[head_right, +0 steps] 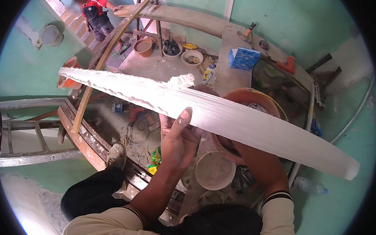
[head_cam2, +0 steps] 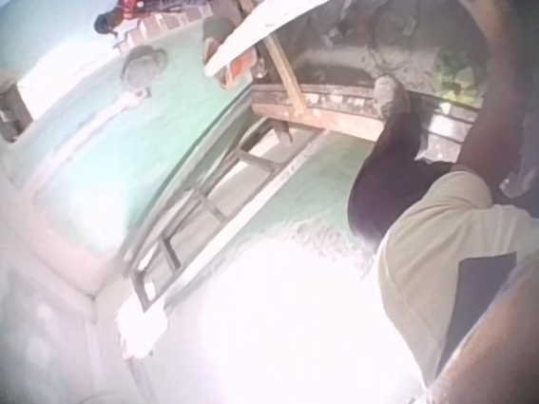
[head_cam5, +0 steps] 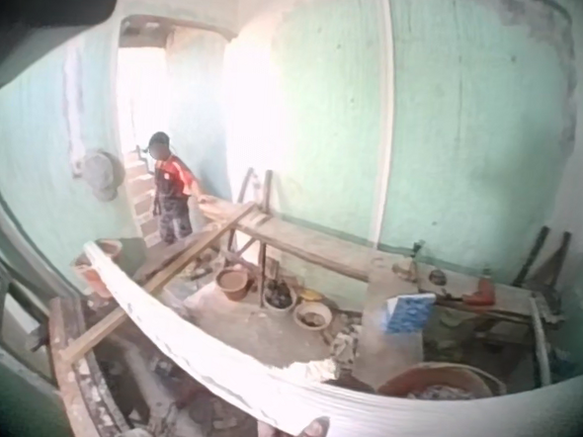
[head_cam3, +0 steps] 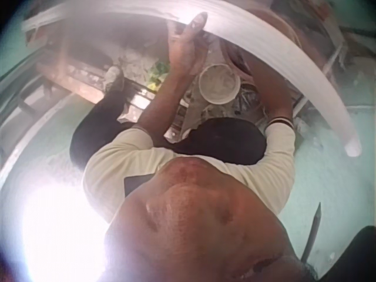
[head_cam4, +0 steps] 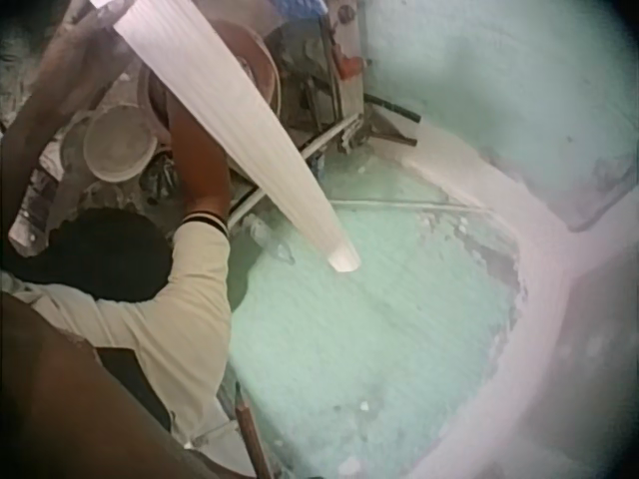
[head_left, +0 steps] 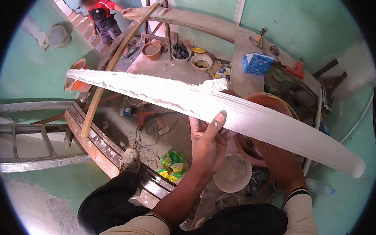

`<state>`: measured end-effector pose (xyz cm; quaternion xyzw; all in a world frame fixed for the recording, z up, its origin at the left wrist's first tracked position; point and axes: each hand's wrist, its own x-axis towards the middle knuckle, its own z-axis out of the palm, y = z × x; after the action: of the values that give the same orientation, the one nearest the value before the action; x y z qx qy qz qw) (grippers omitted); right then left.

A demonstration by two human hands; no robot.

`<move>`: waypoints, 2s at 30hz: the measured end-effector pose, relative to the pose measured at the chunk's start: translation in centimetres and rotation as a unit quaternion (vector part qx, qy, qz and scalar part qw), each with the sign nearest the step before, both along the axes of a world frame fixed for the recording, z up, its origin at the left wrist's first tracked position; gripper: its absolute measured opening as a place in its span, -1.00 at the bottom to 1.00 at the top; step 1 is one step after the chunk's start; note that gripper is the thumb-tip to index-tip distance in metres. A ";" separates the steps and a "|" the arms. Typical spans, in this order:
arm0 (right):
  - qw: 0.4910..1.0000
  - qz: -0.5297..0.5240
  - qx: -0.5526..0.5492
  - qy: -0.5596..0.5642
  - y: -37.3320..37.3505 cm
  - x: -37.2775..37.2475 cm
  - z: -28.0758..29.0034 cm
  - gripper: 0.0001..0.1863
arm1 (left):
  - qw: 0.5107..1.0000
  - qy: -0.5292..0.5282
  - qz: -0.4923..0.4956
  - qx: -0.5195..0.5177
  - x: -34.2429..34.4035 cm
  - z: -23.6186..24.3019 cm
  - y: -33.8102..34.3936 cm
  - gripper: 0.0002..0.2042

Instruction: The person applies a white paste to a long, curved white object using a trowel. They repeatedly scoop paste from a bucket and spread it along the object's surface.

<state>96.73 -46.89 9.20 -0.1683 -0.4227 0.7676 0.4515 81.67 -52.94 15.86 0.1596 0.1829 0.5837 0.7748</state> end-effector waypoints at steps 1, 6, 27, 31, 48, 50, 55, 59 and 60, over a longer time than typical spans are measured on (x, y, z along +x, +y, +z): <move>0.999 -0.022 0.022 -0.027 -0.2 0.5 0.1 -0.53 | 1.000 0.002 -0.005 0.004 0.0 -0.3 0.1 -0.40; 0.979 -0.118 0.101 -0.129 -1.6 3.4 0.6 -0.54 | 1.000 -0.025 0.014 0.011 0.0 -0.3 0.2 -0.39; 0.946 -0.169 0.215 -0.176 -3.1 5.9 2.2 -0.58 | 0.998 0.003 0.028 0.049 -0.8 -1.4 1.1 -0.31; 0.947 -0.153 0.212 -0.188 -3.0 5.3 1.8 -0.59 | 0.999 -0.013 0.013 0.043 -0.7 -1.6 1.2 -0.28; 0.861 -0.331 0.248 -0.296 -8.6 12.8 1.9 -0.61 | 0.998 -0.019 0.041 0.043 0.3 -1.5 0.8 -0.38; 0.850 -0.359 0.245 -0.297 -9.2 13.5 1.6 -0.62 | 0.998 -0.022 0.042 0.044 0.3 -1.6 0.7 -0.38; 0.828 -0.437 0.225 -0.271 -11.1 15.7 0.5 -0.63 | 0.998 -0.011 0.052 0.026 0.4 -1.6 0.7 -0.42; 0.835 -0.444 0.226 -0.232 -12.2 16.4 0.9 -0.63 | 0.998 -0.014 0.048 0.034 0.4 -1.5 0.8 -0.41; 0.840 -0.432 0.235 -0.228 -11.8 16.0 1.1 -0.63 | 0.998 -0.014 0.050 0.031 0.4 -1.6 0.9 -0.40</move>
<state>112.70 -58.72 10.35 -0.3927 -0.5659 0.3124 0.6542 82.11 -52.08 14.30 0.1664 0.1614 0.6291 0.7419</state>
